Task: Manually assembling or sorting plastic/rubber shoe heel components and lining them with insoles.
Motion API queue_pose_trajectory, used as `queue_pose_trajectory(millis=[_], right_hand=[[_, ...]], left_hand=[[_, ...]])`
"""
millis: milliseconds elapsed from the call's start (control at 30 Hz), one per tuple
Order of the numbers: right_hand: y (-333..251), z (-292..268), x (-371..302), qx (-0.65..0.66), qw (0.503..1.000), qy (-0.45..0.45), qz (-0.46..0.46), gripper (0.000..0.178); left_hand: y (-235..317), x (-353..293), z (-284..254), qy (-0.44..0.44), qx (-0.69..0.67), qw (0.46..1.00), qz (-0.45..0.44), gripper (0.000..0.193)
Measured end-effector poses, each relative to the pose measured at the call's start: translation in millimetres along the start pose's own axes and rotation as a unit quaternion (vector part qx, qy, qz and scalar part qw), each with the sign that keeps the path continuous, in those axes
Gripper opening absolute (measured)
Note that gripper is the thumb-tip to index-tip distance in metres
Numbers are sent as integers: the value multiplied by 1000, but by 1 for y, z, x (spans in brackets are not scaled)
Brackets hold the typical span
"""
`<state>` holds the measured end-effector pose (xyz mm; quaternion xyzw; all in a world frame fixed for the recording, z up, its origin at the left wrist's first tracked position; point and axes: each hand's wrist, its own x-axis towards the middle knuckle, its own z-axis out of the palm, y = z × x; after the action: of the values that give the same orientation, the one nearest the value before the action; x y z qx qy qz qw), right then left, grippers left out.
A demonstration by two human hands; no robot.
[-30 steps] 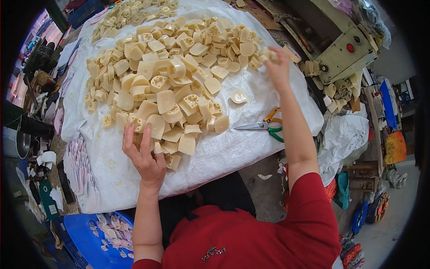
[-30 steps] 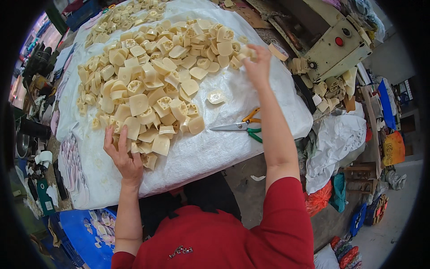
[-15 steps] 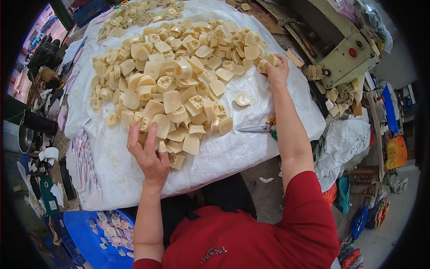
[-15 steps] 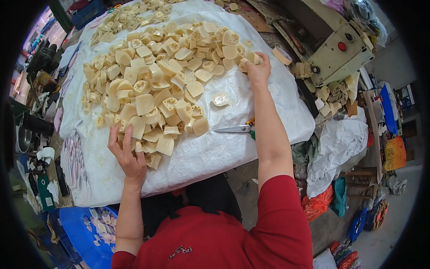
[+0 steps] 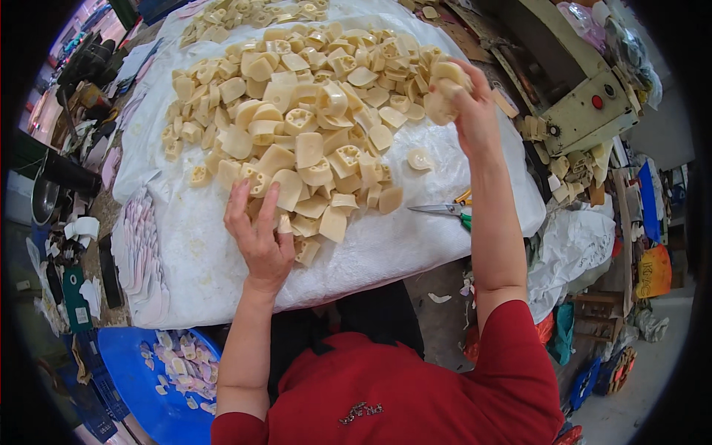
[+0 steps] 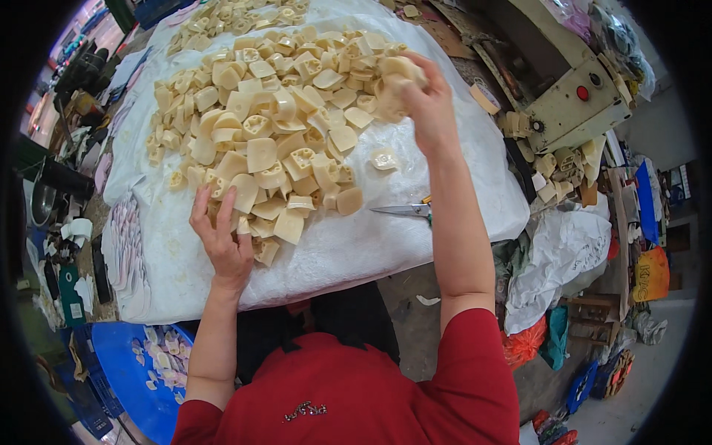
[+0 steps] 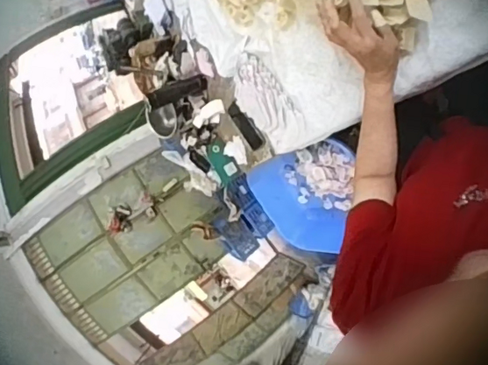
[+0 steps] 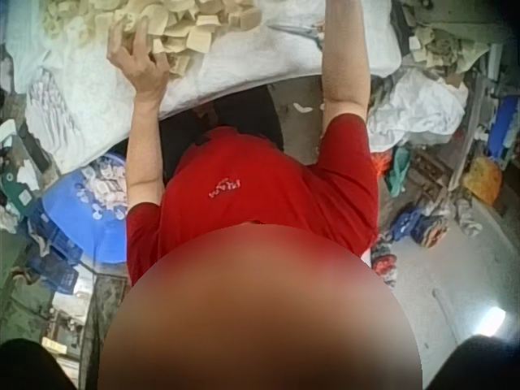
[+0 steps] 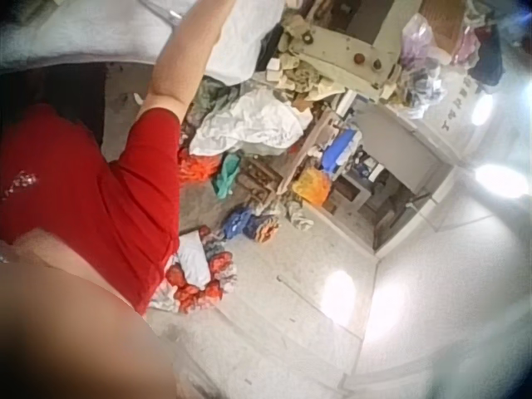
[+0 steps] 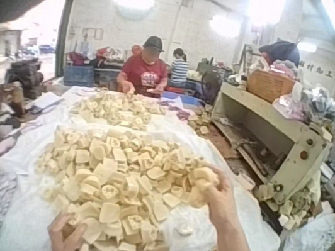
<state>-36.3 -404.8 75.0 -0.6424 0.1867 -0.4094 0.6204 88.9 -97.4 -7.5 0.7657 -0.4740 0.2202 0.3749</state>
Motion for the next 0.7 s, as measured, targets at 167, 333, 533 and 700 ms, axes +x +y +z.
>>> queue_pose_trajectory(millis=[167,333,533,700], right_hand=[[-10,101,15,-239,948,-54,-204,47],[4,158,9,-277,920,-109,-257,48],[-8,138,13,-272,946,-165,-60,34],[-16,122,12,-167,972,-148,-69,53]], left_hand=[[-1,-4,-2,2,-14,1000,-13,54],[-3,-6,1,15,-5,1000,-8,57],[-6,-3,1,21,-1,1000,2,57],[-7,-2,-2,26,6,1000,-3,56]])
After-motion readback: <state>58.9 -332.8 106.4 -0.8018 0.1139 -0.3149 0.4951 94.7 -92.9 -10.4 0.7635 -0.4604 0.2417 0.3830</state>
